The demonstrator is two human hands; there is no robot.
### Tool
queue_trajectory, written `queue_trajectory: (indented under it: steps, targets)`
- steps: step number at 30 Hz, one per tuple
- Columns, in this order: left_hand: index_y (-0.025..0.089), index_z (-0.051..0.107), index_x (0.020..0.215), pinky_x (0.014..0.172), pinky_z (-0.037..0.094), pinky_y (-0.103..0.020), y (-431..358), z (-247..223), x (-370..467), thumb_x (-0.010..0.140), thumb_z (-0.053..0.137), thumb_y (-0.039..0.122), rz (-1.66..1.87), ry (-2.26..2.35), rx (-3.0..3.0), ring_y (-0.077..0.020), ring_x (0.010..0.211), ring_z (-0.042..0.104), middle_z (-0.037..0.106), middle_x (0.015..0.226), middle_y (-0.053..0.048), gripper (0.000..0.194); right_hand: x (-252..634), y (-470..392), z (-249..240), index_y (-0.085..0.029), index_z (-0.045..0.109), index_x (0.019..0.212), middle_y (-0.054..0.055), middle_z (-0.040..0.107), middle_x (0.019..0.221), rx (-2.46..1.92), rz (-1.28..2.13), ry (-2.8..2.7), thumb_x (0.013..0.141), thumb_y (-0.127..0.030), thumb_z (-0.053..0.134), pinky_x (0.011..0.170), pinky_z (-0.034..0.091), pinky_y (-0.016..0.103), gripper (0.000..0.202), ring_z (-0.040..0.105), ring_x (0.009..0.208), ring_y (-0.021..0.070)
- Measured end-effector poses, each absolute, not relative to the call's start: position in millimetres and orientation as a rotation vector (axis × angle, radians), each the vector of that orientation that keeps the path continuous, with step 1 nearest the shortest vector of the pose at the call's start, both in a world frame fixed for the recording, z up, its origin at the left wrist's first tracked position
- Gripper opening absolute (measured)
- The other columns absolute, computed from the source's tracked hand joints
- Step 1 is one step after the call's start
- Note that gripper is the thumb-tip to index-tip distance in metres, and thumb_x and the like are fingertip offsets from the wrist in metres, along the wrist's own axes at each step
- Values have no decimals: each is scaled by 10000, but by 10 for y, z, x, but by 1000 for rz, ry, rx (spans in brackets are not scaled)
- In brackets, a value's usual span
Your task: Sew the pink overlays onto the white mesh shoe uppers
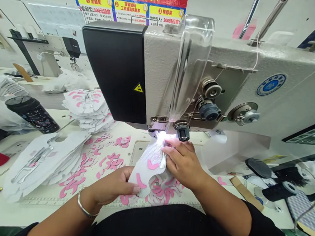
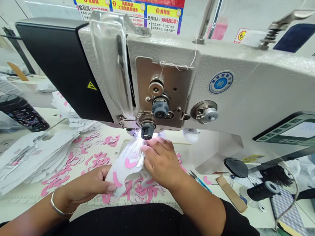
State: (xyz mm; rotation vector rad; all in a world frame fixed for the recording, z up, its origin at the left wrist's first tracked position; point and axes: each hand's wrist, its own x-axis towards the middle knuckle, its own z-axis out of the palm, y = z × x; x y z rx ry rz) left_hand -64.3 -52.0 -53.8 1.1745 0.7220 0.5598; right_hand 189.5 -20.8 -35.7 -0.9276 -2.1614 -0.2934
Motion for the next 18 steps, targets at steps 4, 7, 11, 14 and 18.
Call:
queue_trajectory:
  steps: [4,7,11,14,18]
  targets:
    - [196,747,973,824,495,-365,-542,-510,-600,757,756,342,504,694,1235,-240,842,649,723,850,-63,261,1873,-194,-380,-229,637,1124,73,640,1289,-886,-245,-2158,872,-99,533,1033,422,452,302,540,1230,239]
    - [207,739,1004,846,495,-362,-535,-484,-635,779,728,377,475,713,1300,-254,907,658,734,944,-73,282,1876,-168,-400,-237,621,1105,67,650,1274,-869,-230,-2140,874,-86,516,1018,435,462,295,562,1207,236]
    - [215,733,860,647,441,-266,-449,-451,-973,766,713,363,440,1049,1595,-204,740,631,721,822,-43,176,1900,-159,-469,-233,594,1123,82,639,1289,-812,-220,-2113,875,-81,520,1029,429,483,300,573,1211,242]
    - [229,707,693,595,349,-268,-427,-442,-1488,712,702,284,610,1750,1748,-184,636,555,662,677,-19,59,1915,-150,-533,-244,580,1175,90,625,1311,-803,-249,-2108,870,-87,546,1049,417,483,344,555,1251,253]
    - [221,682,667,579,274,-296,-588,-497,-2129,710,640,252,607,2154,1604,-187,596,497,620,626,-29,68,1907,-109,-594,-250,599,1154,96,644,1281,-782,-274,-2068,856,-109,592,1034,432,495,329,580,1221,282]
